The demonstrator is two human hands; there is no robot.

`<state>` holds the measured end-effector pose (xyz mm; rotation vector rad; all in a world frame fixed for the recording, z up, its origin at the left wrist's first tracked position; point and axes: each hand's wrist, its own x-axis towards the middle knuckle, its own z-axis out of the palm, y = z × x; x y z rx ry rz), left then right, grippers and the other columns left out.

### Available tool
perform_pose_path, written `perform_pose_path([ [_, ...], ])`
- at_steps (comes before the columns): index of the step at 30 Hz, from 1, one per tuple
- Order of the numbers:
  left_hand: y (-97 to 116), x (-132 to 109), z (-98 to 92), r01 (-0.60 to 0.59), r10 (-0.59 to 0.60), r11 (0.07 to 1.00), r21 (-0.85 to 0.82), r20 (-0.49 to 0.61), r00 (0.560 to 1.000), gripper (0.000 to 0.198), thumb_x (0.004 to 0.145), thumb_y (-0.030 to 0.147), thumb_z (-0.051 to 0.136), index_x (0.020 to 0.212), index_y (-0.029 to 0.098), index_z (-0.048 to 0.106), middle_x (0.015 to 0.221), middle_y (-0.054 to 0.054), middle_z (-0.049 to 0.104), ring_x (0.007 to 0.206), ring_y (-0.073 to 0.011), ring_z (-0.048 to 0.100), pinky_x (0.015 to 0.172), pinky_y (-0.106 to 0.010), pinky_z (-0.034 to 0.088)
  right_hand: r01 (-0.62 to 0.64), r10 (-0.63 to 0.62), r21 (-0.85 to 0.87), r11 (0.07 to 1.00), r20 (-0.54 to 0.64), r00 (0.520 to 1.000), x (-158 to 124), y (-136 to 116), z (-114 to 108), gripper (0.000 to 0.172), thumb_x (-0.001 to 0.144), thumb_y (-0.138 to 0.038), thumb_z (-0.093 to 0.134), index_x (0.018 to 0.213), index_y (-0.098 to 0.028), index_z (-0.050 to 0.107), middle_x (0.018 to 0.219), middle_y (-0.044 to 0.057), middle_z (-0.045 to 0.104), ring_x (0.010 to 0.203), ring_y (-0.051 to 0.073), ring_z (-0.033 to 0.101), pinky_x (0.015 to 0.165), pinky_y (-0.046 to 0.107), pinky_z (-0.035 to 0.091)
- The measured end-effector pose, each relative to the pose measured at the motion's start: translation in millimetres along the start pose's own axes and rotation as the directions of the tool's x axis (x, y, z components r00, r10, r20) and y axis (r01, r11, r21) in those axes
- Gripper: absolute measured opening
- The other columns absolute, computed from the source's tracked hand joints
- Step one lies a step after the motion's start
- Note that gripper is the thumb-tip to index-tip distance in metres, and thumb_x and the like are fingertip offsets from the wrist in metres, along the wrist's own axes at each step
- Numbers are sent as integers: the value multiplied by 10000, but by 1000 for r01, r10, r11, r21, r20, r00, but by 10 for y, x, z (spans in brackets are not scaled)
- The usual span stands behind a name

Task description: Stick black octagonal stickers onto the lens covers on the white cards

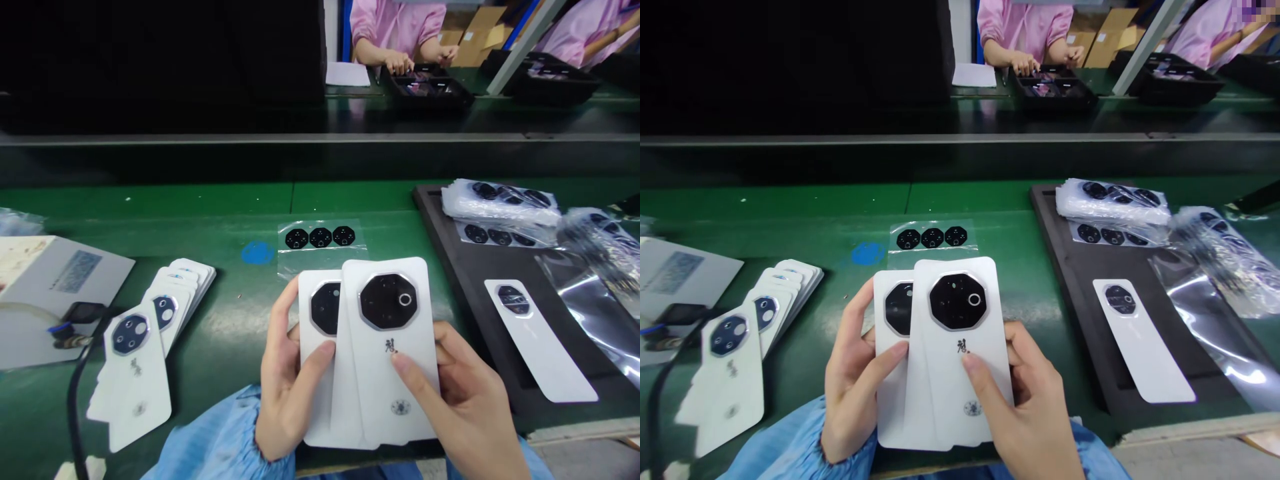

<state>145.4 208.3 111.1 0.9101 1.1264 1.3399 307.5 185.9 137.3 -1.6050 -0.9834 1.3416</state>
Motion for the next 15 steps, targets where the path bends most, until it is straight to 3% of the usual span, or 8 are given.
perform_pose_path([
  [3, -3, 3, 6, 0, -1, 1000, -6, -54, 999, 617, 836, 227, 633, 1396, 328, 392, 988, -17, 730, 810, -198, 708, 627, -232, 555, -2, 2, -13, 1000, 1, 1000, 4, 5, -1, 301, 809, -483, 694, 956, -236, 608, 848, 22, 710, 731, 190, 639, 574, 245, 536],
  [8, -23, 19, -20, -26, 26, 1000, 4, -10, 1000, 614, 835, 212, 633, 1390, 336, 401, 969, -12, 736, 783, -191, 711, 618, -231, 562, 13, -13, -30, 999, 0, 1000, 11, 9, 12, 290, 809, -476, 691, 948, -234, 611, 830, 22, 708, 732, 204, 644, 577, 264, 546],
  [15, -7, 5, 12, -18, 18, 1000, -5, -62, 998, 620, 832, 232, 639, 1395, 329, 398, 934, -10, 741, 747, -186, 709, 604, -234, 557, 23, -24, -12, 1000, -13, 1000, 35, 30, -47, 277, 818, -491, 683, 937, -253, 607, 717, -6, 662, 648, 167, 614, 499, 204, 502],
])
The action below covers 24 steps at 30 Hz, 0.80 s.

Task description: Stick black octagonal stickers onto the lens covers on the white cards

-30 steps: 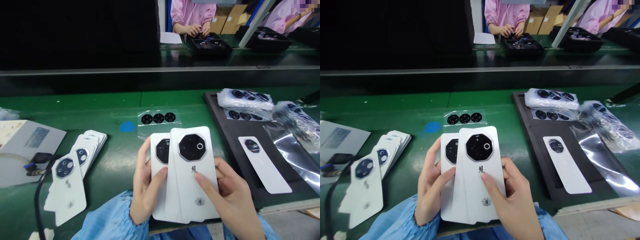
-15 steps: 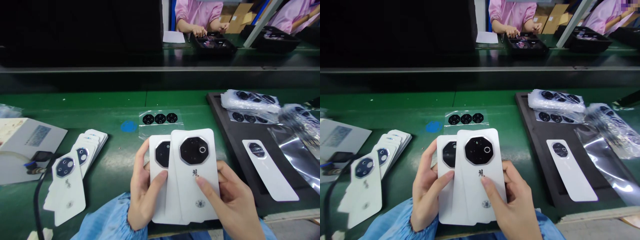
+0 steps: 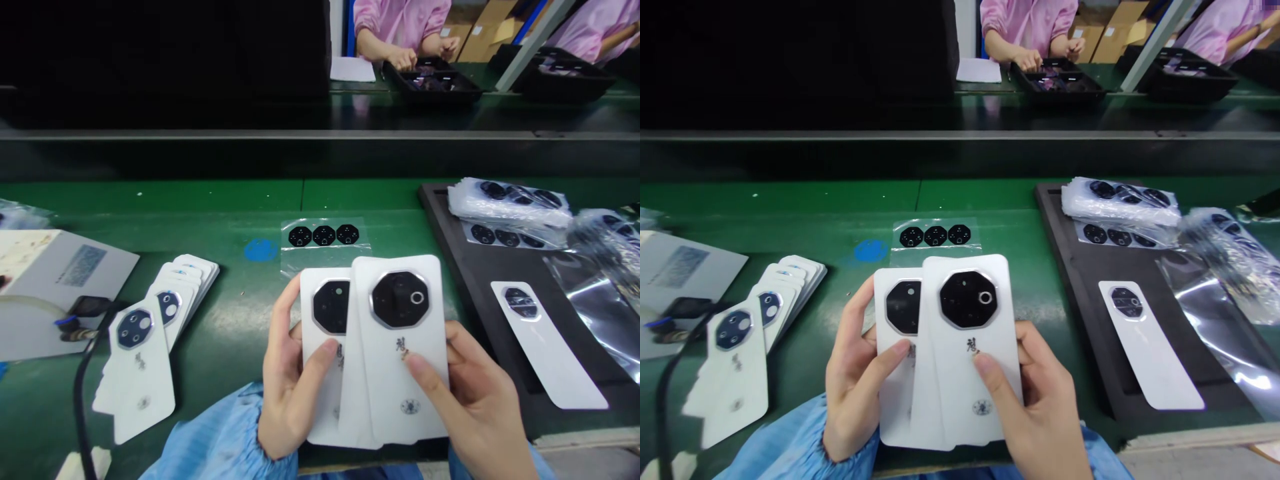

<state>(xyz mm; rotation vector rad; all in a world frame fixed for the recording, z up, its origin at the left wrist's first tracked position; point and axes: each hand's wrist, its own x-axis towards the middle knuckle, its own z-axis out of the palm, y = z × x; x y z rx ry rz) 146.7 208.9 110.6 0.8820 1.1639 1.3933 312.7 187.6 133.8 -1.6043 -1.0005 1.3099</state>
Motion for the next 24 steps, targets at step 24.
perform_pose_path([
  [24, 84, -47, 31, -3, 4, 1000, -20, 14, 1000, 578, 895, 225, 565, 1412, 348, 337, 989, 2, 739, 817, -192, 709, 730, -296, 585, 10, -9, 9, 1000, -82, 997, 31, 93, -6, 306, 785, -451, 730, 1001, -262, 623, 872, 13, 724, 681, 186, 669, 555, 194, 579],
])
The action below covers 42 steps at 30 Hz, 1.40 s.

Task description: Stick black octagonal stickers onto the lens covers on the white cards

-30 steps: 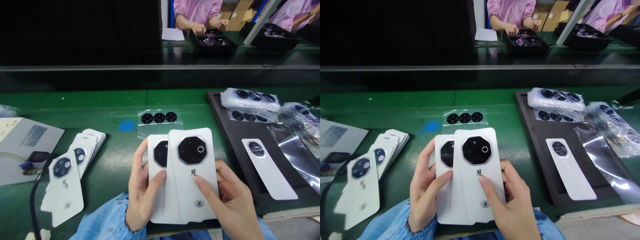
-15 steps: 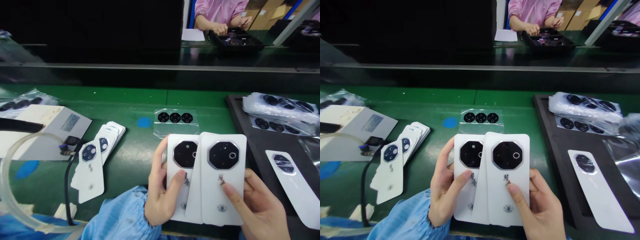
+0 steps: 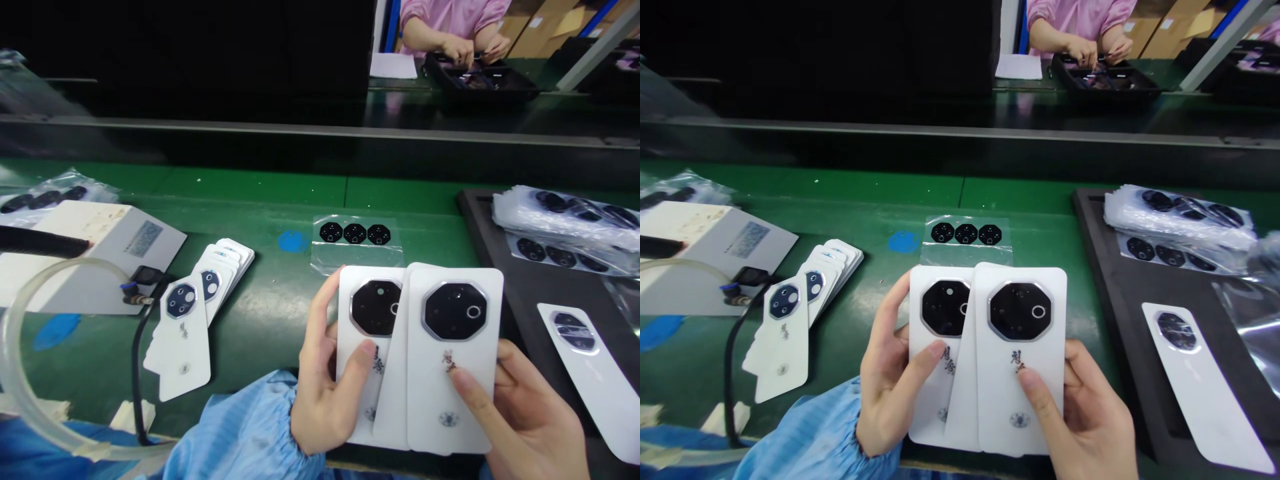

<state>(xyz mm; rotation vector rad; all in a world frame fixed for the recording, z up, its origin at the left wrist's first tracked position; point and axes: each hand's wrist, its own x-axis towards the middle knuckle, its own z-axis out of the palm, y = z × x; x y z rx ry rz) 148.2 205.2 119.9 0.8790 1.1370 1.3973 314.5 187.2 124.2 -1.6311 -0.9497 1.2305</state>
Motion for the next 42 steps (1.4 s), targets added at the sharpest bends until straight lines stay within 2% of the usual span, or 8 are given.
perform_pose_path([
  [7, 6, -15, 36, 34, -34, 999, -8, -80, 996, 619, 855, 278, 615, 1422, 292, 368, 916, -39, 742, 765, -247, 710, 704, -367, 576, -23, 23, -19, 1000, -29, 999, -24, -24, 27, 373, 757, -491, 737, 1014, -249, 616, 868, 36, 714, 699, 220, 667, 565, 244, 591],
  [15, 1, -19, 29, 19, -20, 1000, -19, -70, 997, 602, 860, 263, 609, 1410, 330, 376, 930, -23, 741, 763, -220, 709, 705, -327, 574, -51, 51, -13, 999, -30, 998, -18, -14, 19, 367, 745, -500, 746, 1002, -269, 622, 847, 12, 719, 694, 207, 669, 583, 223, 589],
  [18, 6, -23, 33, 13, -15, 1000, -21, -78, 997, 584, 865, 258, 603, 1401, 339, 388, 929, -18, 741, 771, -216, 710, 725, -330, 579, -9, 9, -24, 1000, -2, 1000, 5, 28, -21, 360, 746, -469, 754, 1017, -266, 632, 848, 21, 724, 680, 216, 674, 568, 235, 596],
  [21, 11, -26, 38, 18, -20, 1000, -23, -89, 996, 591, 858, 261, 610, 1404, 321, 391, 920, -28, 740, 771, -231, 709, 718, -348, 584, 40, -39, -31, 999, 26, 999, 23, 54, -50, 361, 738, -438, 767, 1024, -259, 641, 842, 27, 727, 667, 233, 681, 549, 258, 605],
  [26, 5, -26, 42, 28, -31, 999, -30, -106, 994, 620, 837, 284, 630, 1411, 276, 395, 899, -52, 737, 797, -270, 708, 727, -395, 588, 6, -9, -74, 997, -46, 999, -6, 4, -2, 373, 738, -492, 751, 1011, -262, 642, 829, 22, 726, 682, 230, 684, 568, 247, 602],
  [32, 3, -24, 37, 12, -16, 1000, -29, -118, 993, 675, 832, 286, 635, 1441, 269, 343, 912, -56, 735, 839, -277, 706, 778, -409, 579, 1, -4, -51, 999, -40, 999, -29, -20, 20, 368, 751, -490, 740, 1012, -260, 622, 805, 14, 717, 670, 228, 676, 565, 260, 597],
  [38, -75, -52, 63, 15, -19, 999, -41, -89, 996, 651, 843, 327, 618, 1431, 266, 344, 1068, -81, 698, 969, -283, 676, 868, -404, 542, -6, 8, -16, 1000, 103, 995, -7, 17, 125, 326, 800, -479, 701, 977, -223, 602, 844, 35, 686, 687, 195, 629, 558, 246, 545],
  [42, -250, -34, 42, 53, -38, 991, 120, -124, 992, 679, 793, 348, 689, 1386, 236, 379, 1211, -107, 617, 1068, -278, 620, 943, -379, 489, 82, -85, 24, 996, 233, 969, 32, 105, 322, 255, 873, -446, 624, 952, -210, 569, 818, 19, 655, 715, 175, 607, 599, 235, 502],
])
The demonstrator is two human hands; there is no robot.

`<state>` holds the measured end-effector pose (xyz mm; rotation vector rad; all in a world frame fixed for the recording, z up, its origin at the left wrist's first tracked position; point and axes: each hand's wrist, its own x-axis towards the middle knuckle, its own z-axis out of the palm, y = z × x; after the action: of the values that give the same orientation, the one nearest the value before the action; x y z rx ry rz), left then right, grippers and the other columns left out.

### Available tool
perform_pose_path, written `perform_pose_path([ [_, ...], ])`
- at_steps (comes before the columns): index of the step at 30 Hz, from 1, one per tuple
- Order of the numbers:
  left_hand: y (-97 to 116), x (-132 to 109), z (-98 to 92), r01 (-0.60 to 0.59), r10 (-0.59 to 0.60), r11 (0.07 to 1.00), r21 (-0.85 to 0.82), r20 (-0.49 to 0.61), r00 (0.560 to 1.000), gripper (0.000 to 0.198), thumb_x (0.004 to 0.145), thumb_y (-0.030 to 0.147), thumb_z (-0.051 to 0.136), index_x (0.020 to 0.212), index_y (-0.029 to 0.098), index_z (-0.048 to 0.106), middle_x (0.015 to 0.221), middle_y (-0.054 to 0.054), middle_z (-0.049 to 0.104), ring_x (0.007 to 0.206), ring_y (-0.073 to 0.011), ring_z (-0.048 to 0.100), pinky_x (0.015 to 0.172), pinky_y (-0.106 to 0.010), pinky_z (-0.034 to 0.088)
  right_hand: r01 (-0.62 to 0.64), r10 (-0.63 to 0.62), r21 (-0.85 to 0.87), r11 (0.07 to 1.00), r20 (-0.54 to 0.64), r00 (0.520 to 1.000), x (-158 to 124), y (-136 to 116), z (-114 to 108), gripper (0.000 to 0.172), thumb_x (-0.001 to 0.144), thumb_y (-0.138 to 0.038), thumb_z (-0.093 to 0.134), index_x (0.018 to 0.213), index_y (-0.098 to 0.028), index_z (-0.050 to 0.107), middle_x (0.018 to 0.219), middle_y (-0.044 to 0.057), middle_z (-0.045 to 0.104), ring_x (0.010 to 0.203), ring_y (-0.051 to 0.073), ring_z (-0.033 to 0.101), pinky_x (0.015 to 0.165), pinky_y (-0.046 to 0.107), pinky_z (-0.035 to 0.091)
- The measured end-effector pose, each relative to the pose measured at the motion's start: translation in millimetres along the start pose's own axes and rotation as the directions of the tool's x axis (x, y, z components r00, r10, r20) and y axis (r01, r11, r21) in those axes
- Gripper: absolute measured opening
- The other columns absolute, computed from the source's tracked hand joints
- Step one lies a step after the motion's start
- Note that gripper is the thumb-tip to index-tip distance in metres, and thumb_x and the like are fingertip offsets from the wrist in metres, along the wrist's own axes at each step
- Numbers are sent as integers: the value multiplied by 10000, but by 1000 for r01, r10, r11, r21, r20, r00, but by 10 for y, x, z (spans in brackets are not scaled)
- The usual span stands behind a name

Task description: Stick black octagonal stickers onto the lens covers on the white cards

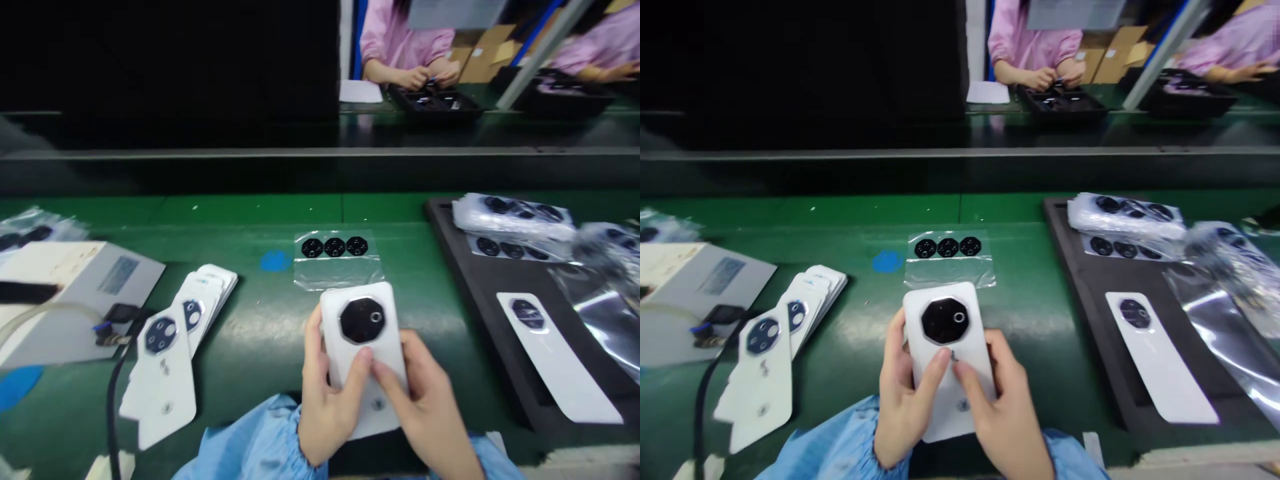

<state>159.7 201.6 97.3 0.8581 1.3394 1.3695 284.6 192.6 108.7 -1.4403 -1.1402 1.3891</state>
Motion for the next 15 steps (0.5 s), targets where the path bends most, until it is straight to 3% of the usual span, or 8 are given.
perform_pose_path([
  [2, -22, 45, -16, 49, -49, 998, 44, 3, 999, 661, 770, 354, 711, 1353, 235, 422, 1230, -97, 600, 1087, -275, 603, 960, -369, 472, -34, 19, 164, 986, 94, 995, 36, 63, 47, 263, 889, -426, 615, 1012, -207, 538, 834, 14, 661, 709, 165, 620, 602, 234, 489],
  [4, 28, 92, -25, 192, -184, 978, -82, 92, 979, 686, 777, 406, 682, 1386, 286, 388, 1260, -82, 593, 1106, -293, 599, 952, -399, 478, -131, 40, 399, 908, 229, 973, 51, 135, 55, 327, 872, -410, 649, 1076, -193, 516, 865, 28, 675, 734, 170, 646, 642, 249, 493],
  [6, 112, 120, -20, 379, -317, 895, -234, 262, 911, 739, 789, 468, 623, 1439, 351, 293, 1277, -79, 601, 1118, -323, 601, 942, -464, 483, -218, 21, 581, 784, 326, 945, 36, 217, 55, 427, 804, -386, 731, 1112, -171, 529, 907, 50, 686, 800, 187, 668, 724, 277, 502],
  [8, 172, 124, -8, 468, -352, 842, -267, 386, 853, 771, 783, 460, 604, 1458, 379, 240, 1222, -81, 640, 1080, -321, 624, 941, -496, 481, -255, 5, 660, 706, 355, 935, -9, 307, 74, 461, 725, -359, 799, 1082, -157, 587, 937, 65, 696, 874, 203, 675, 795, 285, 495],
  [12, 128, 108, 52, 425, -347, 881, -208, 328, 879, 634, 799, 376, 607, 1383, 396, 361, 1139, -22, 666, 929, -214, 665, 927, -412, 513, -153, 30, 626, 765, 203, 979, -173, 461, 105, 304, 781, -420, 734, 1016, -232, 685, 886, 7, 720, 845, 179, 686, 708, 232, 496],
  [15, 10, 91, 162, 400, -312, 898, -182, 377, 872, 541, 836, 437, 582, 1347, 375, 416, 1323, -29, 580, 1133, -234, 598, 1013, -404, 467, -2, -5, 514, 858, 12, 1000, -342, 451, -115, 227, 846, -440, 637, 998, -285, 704, 828, -35, 721, 717, 141, 685, 616, 203, 483],
])
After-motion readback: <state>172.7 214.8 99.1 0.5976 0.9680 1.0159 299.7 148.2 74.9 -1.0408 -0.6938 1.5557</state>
